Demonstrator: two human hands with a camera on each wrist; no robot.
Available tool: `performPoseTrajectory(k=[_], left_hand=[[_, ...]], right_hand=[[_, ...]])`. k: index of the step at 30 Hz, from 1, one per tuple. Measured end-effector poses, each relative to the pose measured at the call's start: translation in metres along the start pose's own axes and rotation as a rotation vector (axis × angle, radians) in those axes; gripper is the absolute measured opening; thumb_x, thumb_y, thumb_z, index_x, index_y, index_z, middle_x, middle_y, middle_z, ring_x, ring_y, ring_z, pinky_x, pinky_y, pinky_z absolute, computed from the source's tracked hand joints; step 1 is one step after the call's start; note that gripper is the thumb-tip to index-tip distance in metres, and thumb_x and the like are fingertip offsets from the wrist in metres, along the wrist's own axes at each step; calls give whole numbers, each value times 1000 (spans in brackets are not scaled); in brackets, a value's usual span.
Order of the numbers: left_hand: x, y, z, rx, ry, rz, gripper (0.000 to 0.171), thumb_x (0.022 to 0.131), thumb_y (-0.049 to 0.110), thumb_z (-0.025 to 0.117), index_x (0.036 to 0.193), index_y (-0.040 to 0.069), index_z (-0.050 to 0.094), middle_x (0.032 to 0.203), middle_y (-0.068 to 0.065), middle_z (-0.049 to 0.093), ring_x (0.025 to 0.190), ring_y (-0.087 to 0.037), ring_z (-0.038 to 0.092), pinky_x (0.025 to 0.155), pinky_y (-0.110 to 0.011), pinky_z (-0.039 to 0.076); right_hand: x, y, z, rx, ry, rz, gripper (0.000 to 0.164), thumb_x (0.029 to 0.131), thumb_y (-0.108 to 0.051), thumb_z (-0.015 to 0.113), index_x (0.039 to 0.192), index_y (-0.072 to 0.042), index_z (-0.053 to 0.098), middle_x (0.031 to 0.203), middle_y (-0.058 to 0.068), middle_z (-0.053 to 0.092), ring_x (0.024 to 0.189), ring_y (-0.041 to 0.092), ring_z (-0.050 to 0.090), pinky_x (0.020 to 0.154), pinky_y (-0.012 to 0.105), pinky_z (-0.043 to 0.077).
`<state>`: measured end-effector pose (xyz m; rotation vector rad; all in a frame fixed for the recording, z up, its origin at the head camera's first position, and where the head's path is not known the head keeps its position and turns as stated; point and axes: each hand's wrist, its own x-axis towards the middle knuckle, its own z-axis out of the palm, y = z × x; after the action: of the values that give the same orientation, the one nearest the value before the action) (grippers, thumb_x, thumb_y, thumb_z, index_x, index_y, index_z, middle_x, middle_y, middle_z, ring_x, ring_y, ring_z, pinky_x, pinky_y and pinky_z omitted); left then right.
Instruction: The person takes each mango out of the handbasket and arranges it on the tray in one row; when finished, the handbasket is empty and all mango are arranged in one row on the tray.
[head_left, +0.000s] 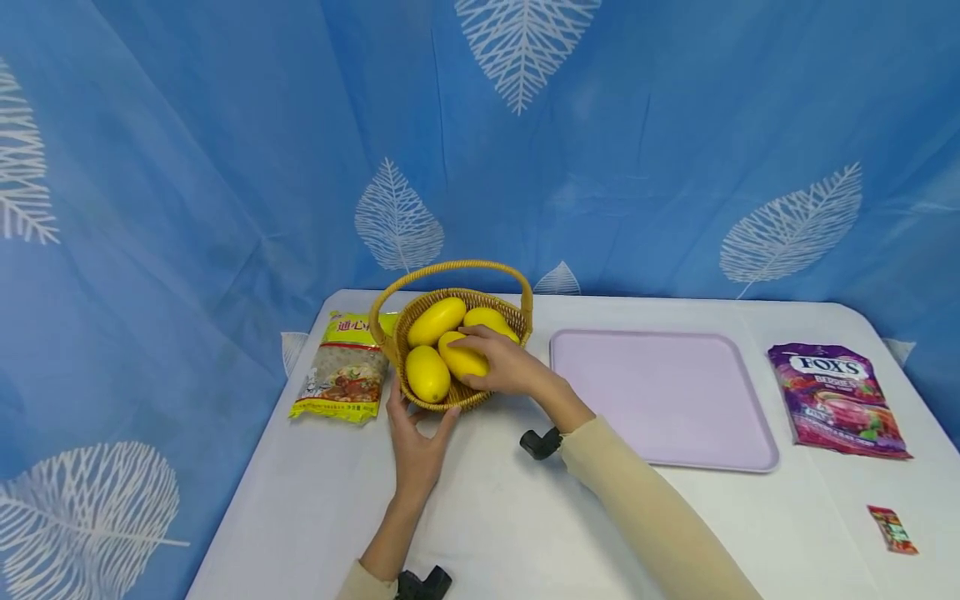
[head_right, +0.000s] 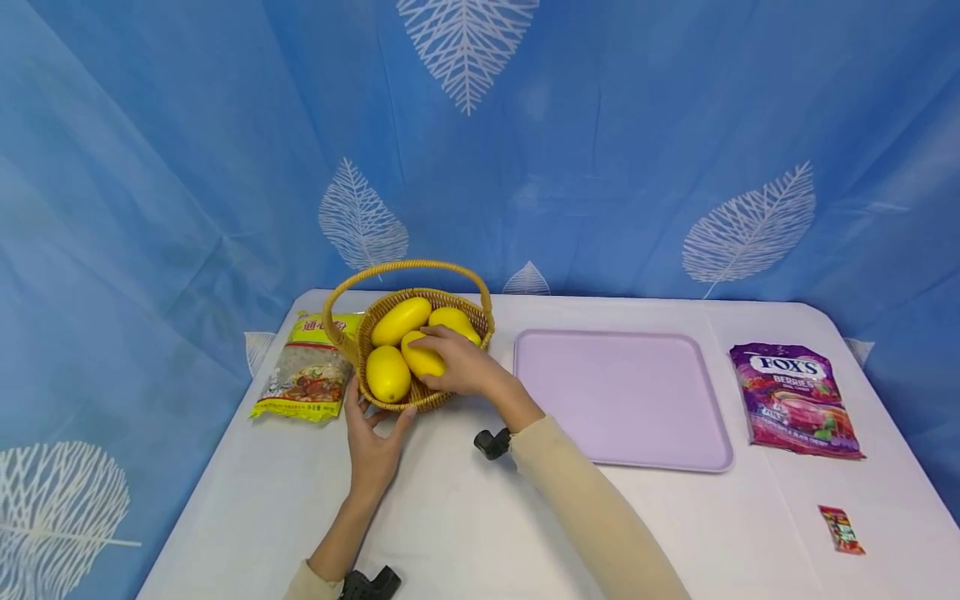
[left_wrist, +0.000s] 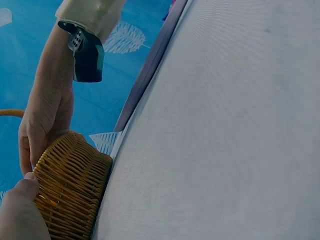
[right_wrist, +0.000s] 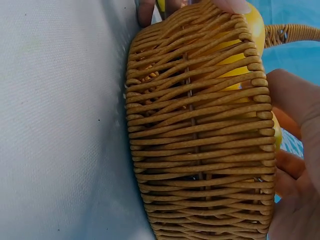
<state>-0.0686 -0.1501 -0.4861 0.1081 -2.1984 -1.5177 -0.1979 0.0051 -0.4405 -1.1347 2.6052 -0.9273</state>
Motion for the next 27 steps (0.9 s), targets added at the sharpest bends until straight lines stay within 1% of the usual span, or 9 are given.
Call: performPoseTrajectory(k=[2, 5, 9, 14, 17, 19, 21, 25, 27], left_hand=[[-2, 7, -2, 3, -1, -4, 91, 81, 18, 73, 148, 5, 12, 148, -18, 22, 127, -33, 36, 90, -53, 40], [-3, 7, -2, 0, 5, -6, 91, 81, 18, 73, 148, 5, 13, 147, -18, 23, 126, -33, 36, 89, -53, 41], [-3, 7, -2, -2, 7, 6, 90, 81, 18, 72, 147, 3, 13, 146, -20, 25, 126, -34, 36, 89, -54, 41], [-2, 7, -1, 8, 8, 22, 90, 81, 16, 73, 147, 2, 13, 145, -21, 25, 125, -37, 37, 88, -53, 42], [-2, 8, -1, 17, 12, 26, 90, 81, 15, 73, 147, 1, 13, 145, -22, 25, 124, -37, 38, 87, -52, 42], [-2, 8, -1, 14, 14, 27, 90, 81, 15, 73, 147, 1, 14, 145, -22, 25, 124, -38, 38, 87, -52, 42], [-1, 9, 0, 12, 16, 30, 90, 81, 15, 73, 146, 1, 14, 145, -23, 25, 124, -38, 38, 87, -52, 42], [-1, 8, 0, 0, 18, 23, 90, 80, 15, 73, 147, 2, 15, 146, -22, 25, 124, -37, 38, 88, -52, 41], [-1, 8, -1, -3, 14, 17, 90, 81, 16, 73, 147, 2, 14, 146, -21, 25, 125, -37, 37, 89, -53, 41]], right_hand=[[-3, 0, 2, 14, 19, -1, 50, 83, -27, 68, 132, -21, 54, 144, 7, 40, 130, 26, 40, 106, 43, 36], [-7, 0, 3, 36, 64, -22, 52, 83, -26, 68, 132, -21, 53, 143, 8, 40, 129, 27, 41, 104, 45, 37], [-12, 0, 1, 51, 143, -70, 54, 81, -24, 71, 132, -18, 53, 142, 10, 42, 128, 29, 42, 101, 46, 40], [-18, -5, -5, 71, 208, -109, 52, 82, -24, 70, 131, -19, 53, 143, 8, 40, 130, 26, 40, 101, 45, 40], [-26, -8, -11, 97, 266, -132, 51, 82, -23, 69, 130, -19, 54, 143, 7, 40, 129, 25, 42, 100, 43, 42], [-33, -9, -14, 111, 319, -141, 51, 81, -23, 70, 130, -18, 54, 142, 6, 41, 127, 25, 44, 98, 41, 44], [-42, -9, -17, 127, 374, -143, 52, 80, -21, 71, 129, -17, 55, 142, 8, 41, 126, 25, 45, 93, 39, 48], [-64, -8, -20, 150, 454, -112, 54, 79, -19, 73, 130, -16, 55, 143, 9, 40, 120, 22, 49, 81, 33, 53], [-75, -6, -21, 156, 485, -86, 55, 78, -18, 74, 130, -17, 54, 144, 8, 39, 119, 21, 49, 78, 31, 54]])
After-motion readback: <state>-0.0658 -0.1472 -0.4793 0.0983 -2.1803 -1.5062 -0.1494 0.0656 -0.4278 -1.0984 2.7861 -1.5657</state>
